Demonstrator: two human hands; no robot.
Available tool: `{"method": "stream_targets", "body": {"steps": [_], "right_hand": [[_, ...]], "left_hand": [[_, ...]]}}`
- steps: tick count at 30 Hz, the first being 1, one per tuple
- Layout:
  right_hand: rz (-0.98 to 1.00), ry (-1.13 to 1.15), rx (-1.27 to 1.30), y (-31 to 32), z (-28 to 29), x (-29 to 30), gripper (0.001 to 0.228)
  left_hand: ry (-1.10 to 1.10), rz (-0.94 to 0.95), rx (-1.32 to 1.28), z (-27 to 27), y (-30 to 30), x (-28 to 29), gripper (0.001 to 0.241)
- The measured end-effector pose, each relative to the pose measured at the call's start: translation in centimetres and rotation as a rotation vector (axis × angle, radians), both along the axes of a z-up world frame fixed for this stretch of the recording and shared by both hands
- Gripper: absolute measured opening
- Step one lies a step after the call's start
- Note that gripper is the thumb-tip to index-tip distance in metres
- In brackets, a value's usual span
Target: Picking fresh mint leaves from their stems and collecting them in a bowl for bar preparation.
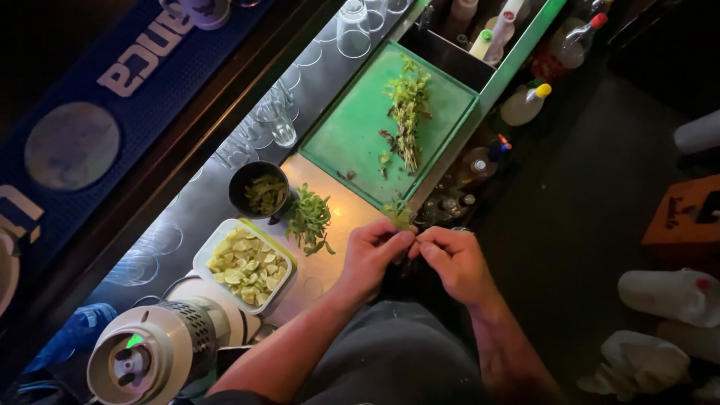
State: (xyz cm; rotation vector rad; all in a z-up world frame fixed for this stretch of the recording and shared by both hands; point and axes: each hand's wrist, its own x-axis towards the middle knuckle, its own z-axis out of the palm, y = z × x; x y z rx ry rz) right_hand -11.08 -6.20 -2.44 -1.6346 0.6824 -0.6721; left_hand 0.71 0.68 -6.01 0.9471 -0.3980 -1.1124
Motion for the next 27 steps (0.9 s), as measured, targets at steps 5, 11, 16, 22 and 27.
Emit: {"method": "stream_targets", "body": {"steps": [5,11,16,22,27], "right_hand": [[0.017,-0.070,-0.003,-0.3,-0.9,0.0,0.019],[-0.029,-0.081,0.029,0.1,-4.4,-0.8,0.018],[0.041,0.031,0.091,0.0,-2.3,-0.5,0.025],[0.006,0.115,0.075,0.5,-5.4,-1.1,0.018],[-0.117,0.181,-0.710,0.9,-2.8,-0.1,0.024]], "left_hand": [[-0.099,0.023,0.025,0.3,0.1,0.1,0.008],[-0.667,0.021,-0.094,1.0,0.5,0.9,0.008],[-0.842,0.005,-0.224,-1.5,0.8,1.4,0.008],[-1.050,0.018,-0.284,-2.4,1.8,1.4,0.005],[-0.774,0.031,-0.108,-2.3,1.6,0.6,0.004]]}}
